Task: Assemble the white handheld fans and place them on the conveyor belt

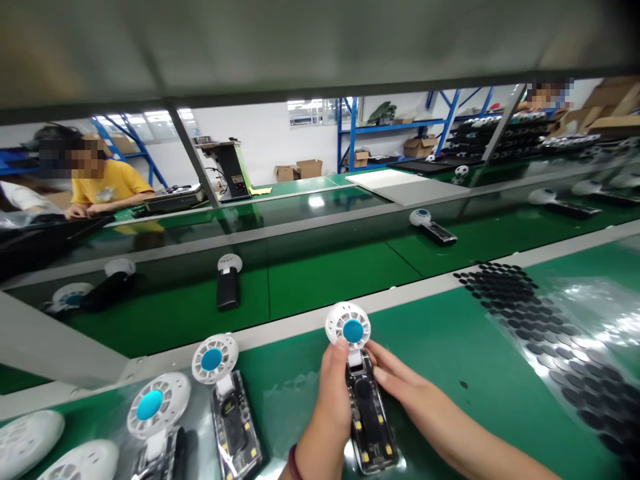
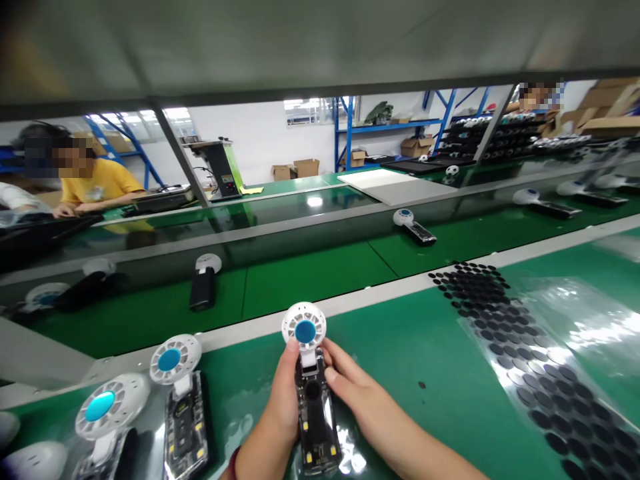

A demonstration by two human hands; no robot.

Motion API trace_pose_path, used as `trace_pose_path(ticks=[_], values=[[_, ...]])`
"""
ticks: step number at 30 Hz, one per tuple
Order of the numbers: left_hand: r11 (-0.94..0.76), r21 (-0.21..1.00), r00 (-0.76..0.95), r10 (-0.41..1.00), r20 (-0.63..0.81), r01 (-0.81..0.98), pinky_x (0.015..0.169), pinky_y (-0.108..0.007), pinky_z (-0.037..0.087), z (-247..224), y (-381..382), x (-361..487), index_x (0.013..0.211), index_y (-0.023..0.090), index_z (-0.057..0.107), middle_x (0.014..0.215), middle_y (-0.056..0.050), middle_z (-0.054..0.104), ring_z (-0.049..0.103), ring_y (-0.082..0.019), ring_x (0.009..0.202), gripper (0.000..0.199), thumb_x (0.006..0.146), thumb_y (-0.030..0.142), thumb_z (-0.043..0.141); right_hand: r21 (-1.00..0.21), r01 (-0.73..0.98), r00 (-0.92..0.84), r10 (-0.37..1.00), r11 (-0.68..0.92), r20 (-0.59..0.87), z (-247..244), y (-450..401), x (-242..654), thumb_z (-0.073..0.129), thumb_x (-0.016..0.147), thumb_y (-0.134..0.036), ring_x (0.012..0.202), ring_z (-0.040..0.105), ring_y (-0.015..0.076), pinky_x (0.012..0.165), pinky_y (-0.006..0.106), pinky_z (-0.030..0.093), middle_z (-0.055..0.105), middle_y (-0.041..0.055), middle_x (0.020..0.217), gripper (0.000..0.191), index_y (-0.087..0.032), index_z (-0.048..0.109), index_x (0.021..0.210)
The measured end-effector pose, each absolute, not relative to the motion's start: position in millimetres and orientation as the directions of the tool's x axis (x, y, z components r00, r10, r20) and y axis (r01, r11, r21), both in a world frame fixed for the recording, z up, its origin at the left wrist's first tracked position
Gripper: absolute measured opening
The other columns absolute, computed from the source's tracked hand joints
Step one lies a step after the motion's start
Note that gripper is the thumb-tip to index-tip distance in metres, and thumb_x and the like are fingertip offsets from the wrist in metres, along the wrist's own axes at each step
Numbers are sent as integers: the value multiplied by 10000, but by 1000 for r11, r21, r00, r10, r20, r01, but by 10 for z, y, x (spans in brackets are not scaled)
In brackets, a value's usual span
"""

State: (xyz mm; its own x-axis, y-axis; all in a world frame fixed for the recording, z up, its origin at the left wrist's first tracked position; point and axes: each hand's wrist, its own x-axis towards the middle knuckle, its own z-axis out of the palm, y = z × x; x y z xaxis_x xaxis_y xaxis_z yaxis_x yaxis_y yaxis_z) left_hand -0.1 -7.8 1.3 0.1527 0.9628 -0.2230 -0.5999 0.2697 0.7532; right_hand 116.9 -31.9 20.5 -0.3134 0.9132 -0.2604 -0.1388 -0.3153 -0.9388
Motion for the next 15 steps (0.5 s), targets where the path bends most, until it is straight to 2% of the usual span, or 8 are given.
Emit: trace_pose_path(ticks=[2, 4, 6, 8, 11, 15], values=[[279, 753, 181, 960, -213, -596, 547, -259, 412, 5, -72, 2, 718, 111, 590, 568, -51, 620, 564, -151, 523, 458, 702, 564, 521, -911, -214, -247, 922, -353, -299, 189, -329, 1224, 461, 799, -505, 1173, 397, 212, 943, 344, 326, 499, 60, 1239, 522, -229, 387, 1236], [293, 750, 207, 956, -209, -593, 512, -257, 403, 0, -63, -1, 677, 99, 592, 532, -59, 604, 546, -147, 486, 506, 714, 591, 478, -924, -175, -125, 938, -341, -322, 149, -332, 1252, 475, 779, -536, 998, 509, 208, 773, 320, 402, 588, 54, 1045, 470, -229, 437, 1133], [304, 745, 220, 952, -214, -594, 503, -257, 404, -1, -58, -11, 659, 95, 595, 526, -62, 599, 542, -146, 477, 536, 724, 605, 445, -937, -125, -79, 944, -327, -319, 97, -329, 1249, 539, 730, -541, 773, 549, 176, 614, 279, 400, 592, 12, 817, 413, -221, 475, 983], [310, 740, 219, 950, -222, -597, 514, -261, 413, 4, -62, -22, 652, 96, 598, 528, -59, 598, 548, -149, 485, 543, 718, 613, 446, -936, -126, -120, 942, -327, -313, 58, -330, 1222, 581, 697, -533, 625, 527, 146, 552, 263, 390, 543, -28, 666, 392, -212, 470, 893], [308, 738, 216, 951, -220, -600, 562, -278, 434, 17, -89, -22, 651, 98, 607, 556, -60, 610, 575, -167, 533, 536, 692, 618, 484, -941, -132, -177, 942, -310, -286, 53, -362, 1161, 597, 700, -500, 670, 559, 161, 625, 289, 433, 553, -25, 686, 409, -213, 448, 951], [352, 685, 204, 935, -290, -638, 655, -314, 454, -34, -121, 29, 821, 119, 624, 732, -89, 666, 624, -230, 714, 509, 658, 597, 558, -953, -177, -265, 944, -246, -195, 85, -383, 1065, 654, 652, -462, 890, 585, 202, 828, 327, 419, 612, 47, 946, 704, -219, 288, 1202]])
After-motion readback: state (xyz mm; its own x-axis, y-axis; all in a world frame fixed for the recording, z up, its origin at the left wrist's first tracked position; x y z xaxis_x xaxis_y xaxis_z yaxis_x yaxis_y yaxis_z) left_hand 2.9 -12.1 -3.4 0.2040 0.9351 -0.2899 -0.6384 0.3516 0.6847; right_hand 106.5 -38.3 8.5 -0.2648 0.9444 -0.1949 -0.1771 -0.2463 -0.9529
